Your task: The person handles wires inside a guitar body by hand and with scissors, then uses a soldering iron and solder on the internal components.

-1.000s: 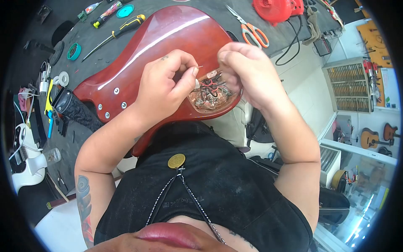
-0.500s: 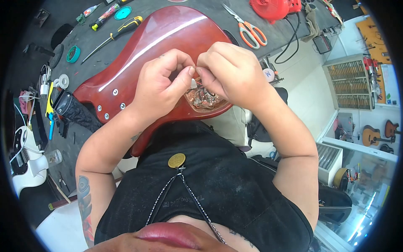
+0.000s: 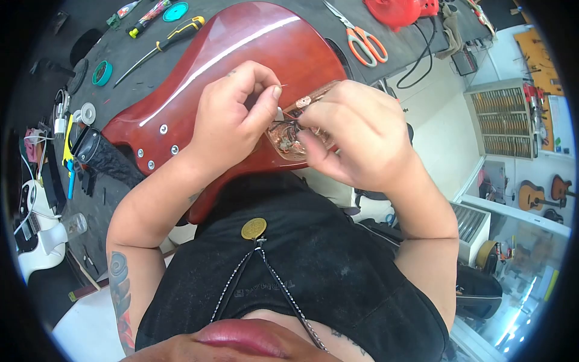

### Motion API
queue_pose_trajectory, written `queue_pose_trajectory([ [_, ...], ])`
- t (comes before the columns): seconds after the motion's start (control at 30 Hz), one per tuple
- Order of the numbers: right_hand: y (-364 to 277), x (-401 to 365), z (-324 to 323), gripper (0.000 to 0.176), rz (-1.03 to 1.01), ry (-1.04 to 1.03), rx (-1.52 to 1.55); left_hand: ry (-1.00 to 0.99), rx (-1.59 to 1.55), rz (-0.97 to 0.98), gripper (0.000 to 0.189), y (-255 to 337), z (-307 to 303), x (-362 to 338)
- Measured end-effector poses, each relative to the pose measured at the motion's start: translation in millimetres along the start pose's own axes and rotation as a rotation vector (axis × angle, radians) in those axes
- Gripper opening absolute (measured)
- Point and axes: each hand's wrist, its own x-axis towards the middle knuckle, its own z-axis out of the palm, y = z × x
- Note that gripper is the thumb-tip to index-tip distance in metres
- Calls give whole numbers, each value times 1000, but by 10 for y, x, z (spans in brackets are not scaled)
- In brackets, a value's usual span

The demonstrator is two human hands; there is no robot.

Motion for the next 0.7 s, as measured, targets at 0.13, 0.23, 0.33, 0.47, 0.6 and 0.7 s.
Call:
queue_pose_trajectory([
  [0.13,68,-25,103,34,-132,16,-71,-14,-19,-69,6,8,3,-1],
  [0.23,80,-14,119,33,-142,-34,-97,-17,-45,-85,7,11,-6,-12],
  [0.33,104,-22,126,32,-108,-30,-88,-46,-105,-115,7,13,-28,-12],
  [0.47,117,-58,149,30,-21,-33,-56,-159,-452,-233,26,27,-76,-37],
  [0.6,166,-139,201,24,56,-14,-43,-219,-503,-224,40,30,-87,-17],
  [0.7,111,-165,184,15,248,-55,59,-184,-570,-276,44,50,-82,-8],
])
